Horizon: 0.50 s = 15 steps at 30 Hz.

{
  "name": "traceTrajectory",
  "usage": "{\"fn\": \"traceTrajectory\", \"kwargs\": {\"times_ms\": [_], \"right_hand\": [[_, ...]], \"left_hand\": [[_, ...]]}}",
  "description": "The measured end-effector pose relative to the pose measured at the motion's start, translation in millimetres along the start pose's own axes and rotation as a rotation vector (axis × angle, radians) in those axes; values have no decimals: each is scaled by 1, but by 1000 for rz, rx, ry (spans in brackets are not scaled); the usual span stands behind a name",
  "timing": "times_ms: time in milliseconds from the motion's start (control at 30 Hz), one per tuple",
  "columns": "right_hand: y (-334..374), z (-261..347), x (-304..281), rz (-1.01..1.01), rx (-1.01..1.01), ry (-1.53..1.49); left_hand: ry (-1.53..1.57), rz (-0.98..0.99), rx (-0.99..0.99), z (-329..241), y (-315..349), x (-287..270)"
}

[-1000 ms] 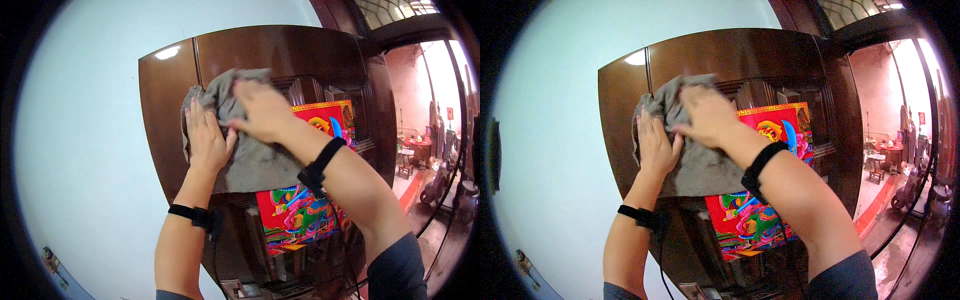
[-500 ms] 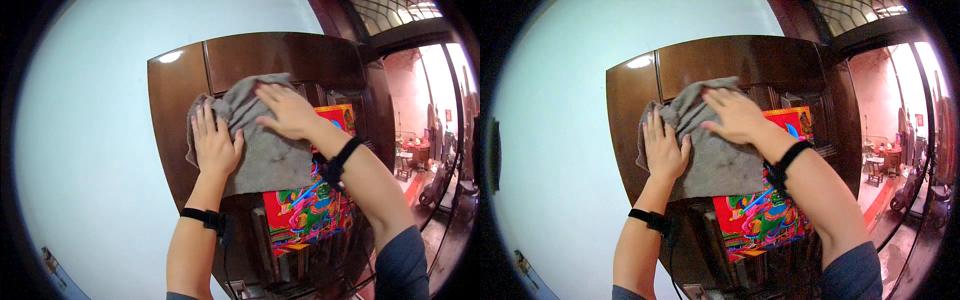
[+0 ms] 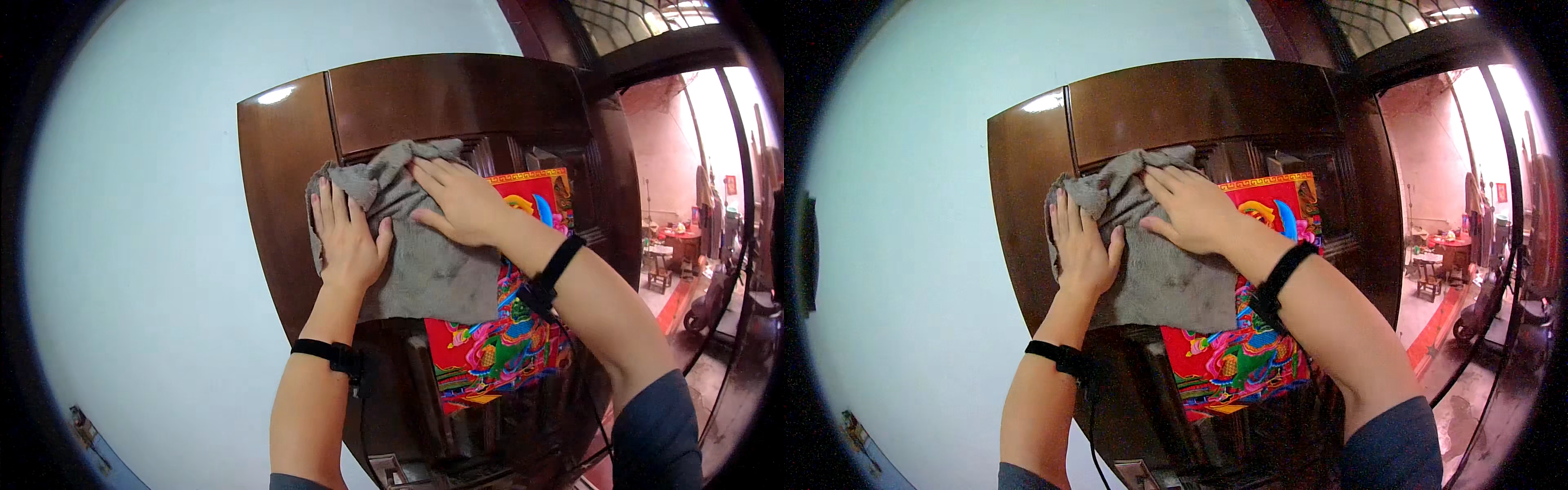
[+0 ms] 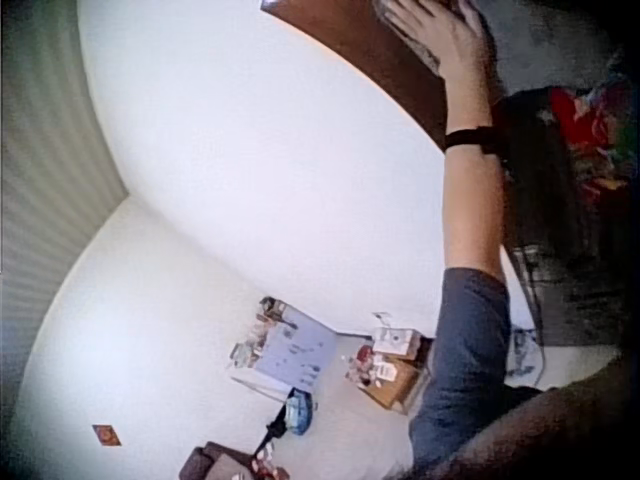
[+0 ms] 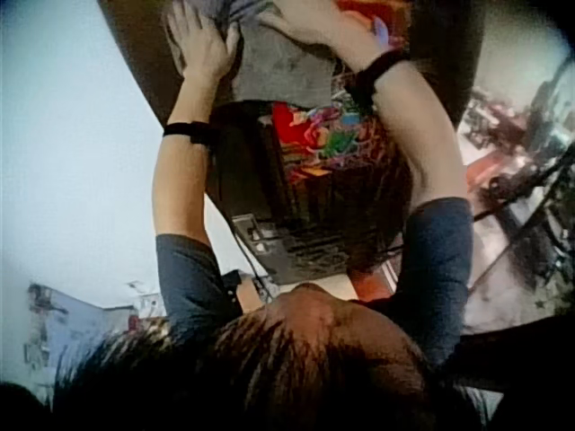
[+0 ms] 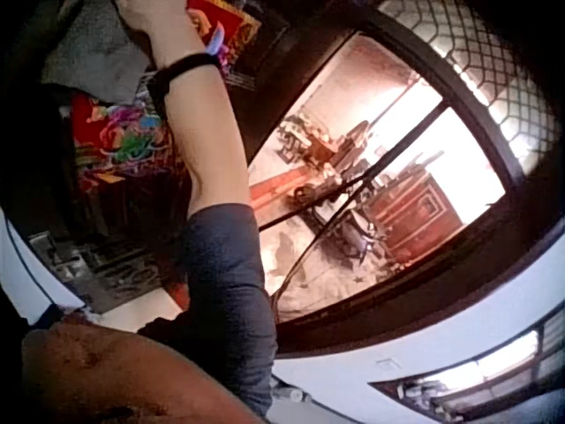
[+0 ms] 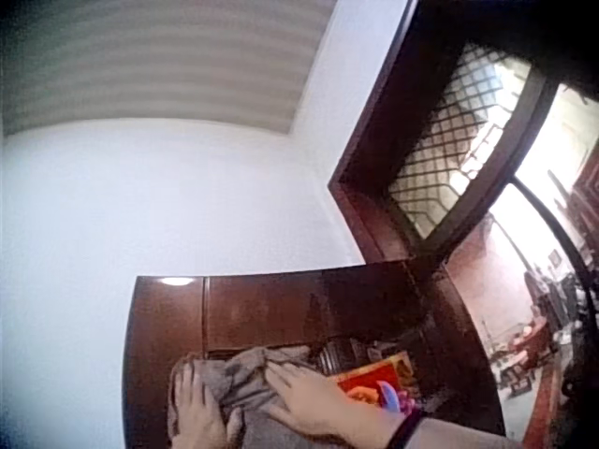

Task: Cleaning a wooden door frame and door surface with a cloth.

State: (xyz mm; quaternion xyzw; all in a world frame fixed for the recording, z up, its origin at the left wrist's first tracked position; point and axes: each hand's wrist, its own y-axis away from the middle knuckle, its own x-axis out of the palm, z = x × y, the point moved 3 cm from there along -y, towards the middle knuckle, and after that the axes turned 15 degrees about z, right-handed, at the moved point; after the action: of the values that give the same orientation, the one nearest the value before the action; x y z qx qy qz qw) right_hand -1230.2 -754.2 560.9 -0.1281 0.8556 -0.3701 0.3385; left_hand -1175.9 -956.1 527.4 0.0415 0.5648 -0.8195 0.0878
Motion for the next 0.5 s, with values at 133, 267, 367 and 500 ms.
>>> {"fn": "traceTrajectory", "kwargs": {"times_ms": [133,267,367,500], "right_hand": [[7,4,-14,-121,37,3],[-2,8,-15,-174,116,85],[-4,17,-10,-163,199,128],[-15,16,-3,-103,259,103]], "left_hand": [[33,-25,1,1,0,5],[-4,-37,34,-7,-3,-6],[-25,-30,17,-6,0,-4],[-19,-36,17,-7,-2,-1]]}}
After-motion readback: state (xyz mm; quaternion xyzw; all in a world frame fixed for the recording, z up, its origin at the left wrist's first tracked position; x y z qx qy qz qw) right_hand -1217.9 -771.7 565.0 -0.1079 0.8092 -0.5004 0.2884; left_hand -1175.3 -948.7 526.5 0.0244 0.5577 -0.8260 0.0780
